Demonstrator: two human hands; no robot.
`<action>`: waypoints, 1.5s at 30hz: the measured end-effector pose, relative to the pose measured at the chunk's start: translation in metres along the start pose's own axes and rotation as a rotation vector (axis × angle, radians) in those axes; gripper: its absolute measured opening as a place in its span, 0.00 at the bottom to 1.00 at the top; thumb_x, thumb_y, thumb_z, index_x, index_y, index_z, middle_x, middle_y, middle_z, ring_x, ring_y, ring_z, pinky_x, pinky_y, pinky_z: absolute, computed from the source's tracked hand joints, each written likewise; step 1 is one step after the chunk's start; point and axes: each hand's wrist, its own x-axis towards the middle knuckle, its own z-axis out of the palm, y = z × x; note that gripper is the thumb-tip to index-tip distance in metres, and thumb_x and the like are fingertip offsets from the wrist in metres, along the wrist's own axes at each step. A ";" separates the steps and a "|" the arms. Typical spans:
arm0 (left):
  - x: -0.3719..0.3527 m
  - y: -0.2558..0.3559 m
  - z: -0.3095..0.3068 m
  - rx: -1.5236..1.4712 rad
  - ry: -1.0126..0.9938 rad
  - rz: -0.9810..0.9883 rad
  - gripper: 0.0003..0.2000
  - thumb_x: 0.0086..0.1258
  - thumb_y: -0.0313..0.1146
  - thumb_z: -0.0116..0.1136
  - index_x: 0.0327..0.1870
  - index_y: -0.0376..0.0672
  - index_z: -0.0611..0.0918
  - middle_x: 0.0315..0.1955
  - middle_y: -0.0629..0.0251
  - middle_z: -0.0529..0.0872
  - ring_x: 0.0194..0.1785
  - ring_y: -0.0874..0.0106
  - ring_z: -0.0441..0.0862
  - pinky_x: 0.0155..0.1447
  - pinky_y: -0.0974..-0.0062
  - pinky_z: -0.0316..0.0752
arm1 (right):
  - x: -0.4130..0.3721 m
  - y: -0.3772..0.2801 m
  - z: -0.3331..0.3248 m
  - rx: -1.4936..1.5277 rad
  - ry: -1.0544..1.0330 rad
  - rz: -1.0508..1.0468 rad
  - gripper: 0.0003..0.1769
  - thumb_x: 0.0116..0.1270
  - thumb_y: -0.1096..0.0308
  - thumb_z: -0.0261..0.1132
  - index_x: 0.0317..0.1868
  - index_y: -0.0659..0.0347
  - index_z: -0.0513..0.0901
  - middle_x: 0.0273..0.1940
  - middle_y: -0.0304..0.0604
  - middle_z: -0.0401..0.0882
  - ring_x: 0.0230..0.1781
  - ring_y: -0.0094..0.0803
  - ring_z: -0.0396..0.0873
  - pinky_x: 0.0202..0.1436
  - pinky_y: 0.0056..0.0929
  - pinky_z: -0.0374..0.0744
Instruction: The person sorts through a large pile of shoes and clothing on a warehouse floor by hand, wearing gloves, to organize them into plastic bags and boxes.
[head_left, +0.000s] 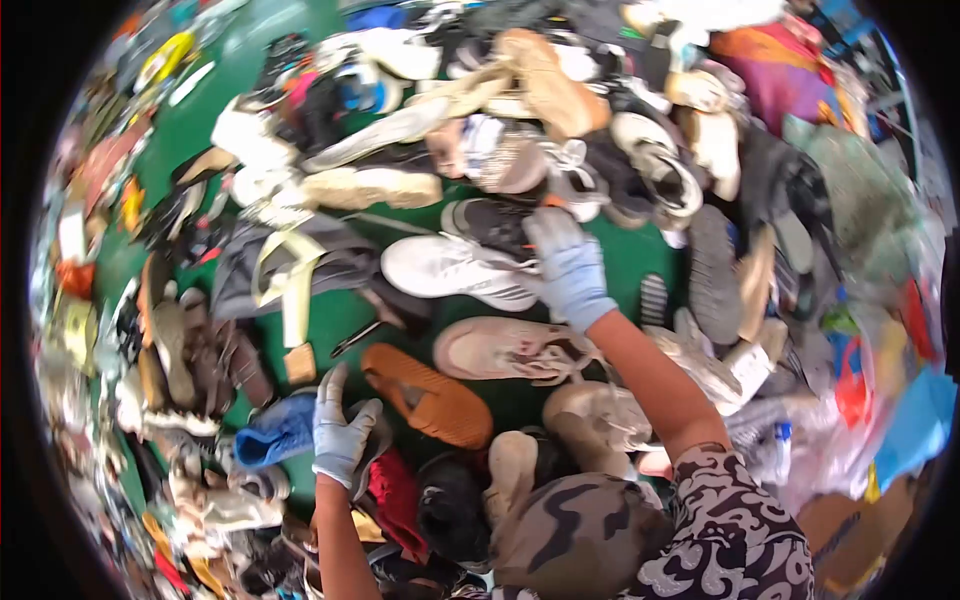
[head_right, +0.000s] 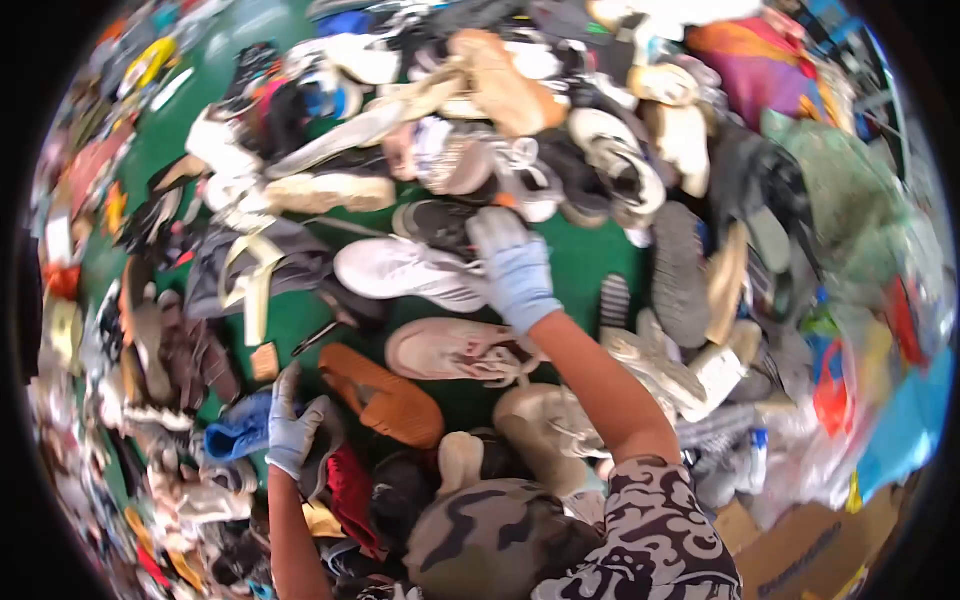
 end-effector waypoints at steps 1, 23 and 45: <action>0.011 0.010 0.008 0.140 -0.025 0.018 0.36 0.55 0.35 0.69 0.68 0.46 0.68 0.63 0.56 0.72 0.64 0.58 0.70 0.66 0.63 0.66 | -0.006 -0.004 -0.003 -0.034 -0.065 0.009 0.35 0.47 0.54 0.72 0.55 0.59 0.73 0.56 0.51 0.71 0.59 0.48 0.70 0.55 0.46 0.73; 0.113 -0.077 -0.043 1.054 -0.502 -0.317 0.37 0.50 0.48 0.70 0.65 0.50 0.72 0.61 0.47 0.74 0.63 0.54 0.75 0.64 0.64 0.72 | -0.254 0.078 -0.173 -0.221 -0.330 0.610 0.37 0.52 0.53 0.71 0.62 0.53 0.71 0.52 0.50 0.78 0.51 0.45 0.78 0.54 0.41 0.75; 0.074 0.089 0.019 0.680 -0.189 0.348 0.14 0.65 0.45 0.55 0.37 0.43 0.82 0.34 0.55 0.85 0.39 0.53 0.82 0.45 0.58 0.76 | -0.270 0.023 -0.149 0.611 -0.524 0.623 0.39 0.52 0.52 0.73 0.63 0.62 0.73 0.56 0.57 0.76 0.59 0.52 0.73 0.63 0.40 0.70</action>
